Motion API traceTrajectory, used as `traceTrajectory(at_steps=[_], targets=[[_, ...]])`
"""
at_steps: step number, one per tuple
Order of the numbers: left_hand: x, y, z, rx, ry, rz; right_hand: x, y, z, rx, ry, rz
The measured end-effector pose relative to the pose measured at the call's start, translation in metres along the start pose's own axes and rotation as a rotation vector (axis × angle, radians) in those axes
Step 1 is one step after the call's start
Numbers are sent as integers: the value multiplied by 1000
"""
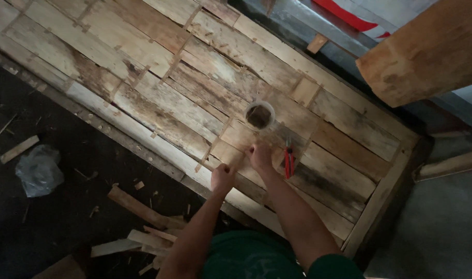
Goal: The recorder is applying glue to small wood strips and positioning them on a wooden panel.
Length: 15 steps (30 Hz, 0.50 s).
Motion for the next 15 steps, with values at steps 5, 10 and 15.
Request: traceTrajectory(at_steps=[5,10,15], targets=[[-7,5,-8,-47,4,6,-4,-4,-8,-80,-141,-115],[-3,3,2,-59,7,-8,-21,6,9,-65,-214,-170],[0,-3,3,-53,9,12,-2,-3,-7,-165,-116,-146]])
Point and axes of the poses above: each hand's wrist, its own y-axis away from the middle knuckle, its own x-axis out of the palm, z = x × y, the point moved 8 cm from there along -y, towards the middle knuckle, and after that the axes turned 10 degrees about z, right-handed, at the moved point
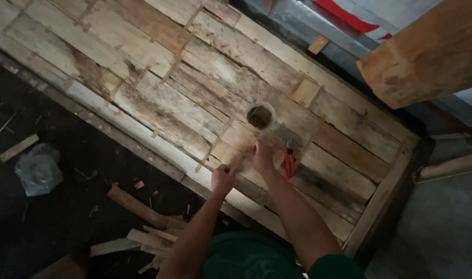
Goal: The recorder is applying glue to small wood strips and positioning them on a wooden panel.
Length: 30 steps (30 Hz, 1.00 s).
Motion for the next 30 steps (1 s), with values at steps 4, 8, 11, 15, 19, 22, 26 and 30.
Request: traceTrajectory(at_steps=[4,8,11,15,19,22,26,30], targets=[[-3,6,-4,43,30,-12,8,-4,-3,71,56,39],[-2,2,-2,55,-5,-10,57,-8,-51,408,-1366,137],[1,4,-2,56,0,-24,32,-6,-26,154,-906,186],[-2,1,-3,51,33,-35,49,4,-26,504,-1477,65],[-2,5,-7,69,19,-28,70,-12,-55,450,-1584,129],[-10,16,-20,83,-12,-34,63,-15,-43,251,-1325,216],[5,19,-44,140,-326,117,71,-13,-69,565,-1428,-57],[29,20,-62,362,-671,202,16,-25,-13,259,331,74]])
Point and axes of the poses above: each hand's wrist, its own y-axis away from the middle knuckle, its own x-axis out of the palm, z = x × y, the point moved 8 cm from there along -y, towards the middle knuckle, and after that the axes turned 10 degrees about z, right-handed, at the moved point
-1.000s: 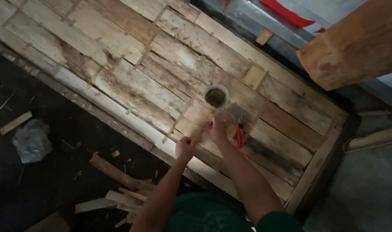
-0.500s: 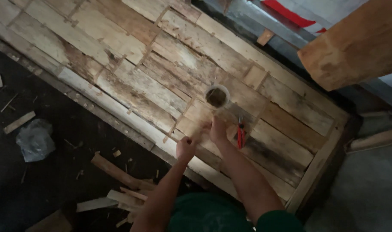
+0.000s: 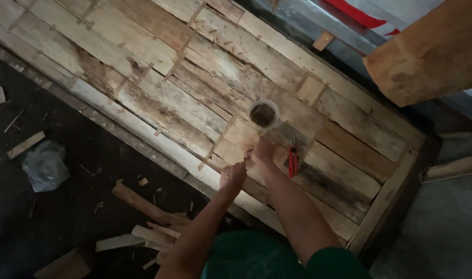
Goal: The recorder is applying glue to small wood strips and positioning them on a wooden panel.
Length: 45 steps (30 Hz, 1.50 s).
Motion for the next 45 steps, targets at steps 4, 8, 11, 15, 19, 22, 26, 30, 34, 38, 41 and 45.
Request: traceTrajectory(at_steps=[4,8,11,15,19,22,26,30,34,38,41,45], targets=[[1,2,-10,129,-122,-33,-12,14,2,199,-249,307],[28,-1,-15,209,-243,28,-43,29,34,204,-464,311],[43,11,-23,210,-164,76,-44,32,39,201,-628,313],[39,17,-4,60,165,1,-46,33,30,207,-848,295],[-21,48,16,4,388,-169,-36,39,19,207,-1062,290],[-30,54,44,-103,544,-215,-22,33,17,199,-1220,293],[-26,65,81,-154,717,-400,0,35,11,201,-1437,302],[-27,77,99,-212,774,-510,19,30,3,196,-1654,302],[-16,76,107,-258,785,-489,55,8,-19,188,-1819,301],[-14,78,112,-275,824,-470,-5,29,15,-9,-1261,350],[-9,87,118,-278,831,-501,-8,36,14,0,-669,263],[-17,83,117,-240,826,-540,-20,32,10,-61,-381,46]])
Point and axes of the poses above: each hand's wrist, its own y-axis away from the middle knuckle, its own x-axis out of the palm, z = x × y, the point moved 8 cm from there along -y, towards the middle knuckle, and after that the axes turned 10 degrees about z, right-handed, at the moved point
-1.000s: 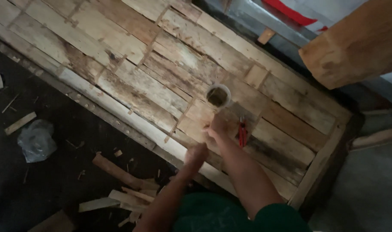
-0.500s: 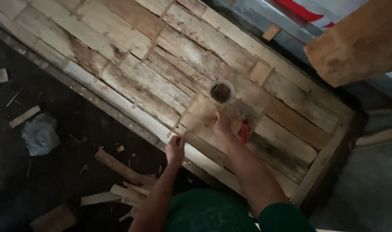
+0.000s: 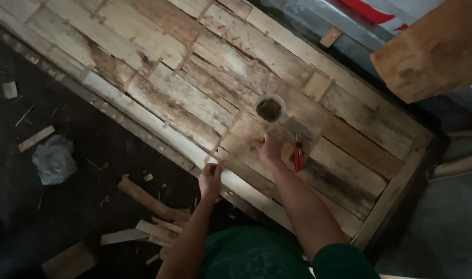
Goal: The recorder is applying glue to small wood strips and positioning them on a wooden panel.
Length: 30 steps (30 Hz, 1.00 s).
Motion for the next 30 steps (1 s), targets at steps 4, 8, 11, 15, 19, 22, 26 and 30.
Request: traceTrajectory(at_steps=[4,8,11,15,19,22,26,30], targets=[[-5,4,7,10,-6,-1,4,11,14,-136,-730,138],[-6,2,11,-13,23,2,-16,38,24,-93,-114,29],[-4,1,4,-18,27,9,-8,55,23,-280,-159,0],[16,-1,-10,-26,-5,91,7,73,20,-301,-174,57],[43,-11,9,-13,-107,133,21,75,-2,-129,-176,145],[47,-10,-8,-32,-232,187,26,81,13,-151,-379,333],[44,0,-35,-190,-293,309,25,86,28,-166,-317,326],[56,-8,-12,-235,-340,327,38,77,12,-69,-182,280]])
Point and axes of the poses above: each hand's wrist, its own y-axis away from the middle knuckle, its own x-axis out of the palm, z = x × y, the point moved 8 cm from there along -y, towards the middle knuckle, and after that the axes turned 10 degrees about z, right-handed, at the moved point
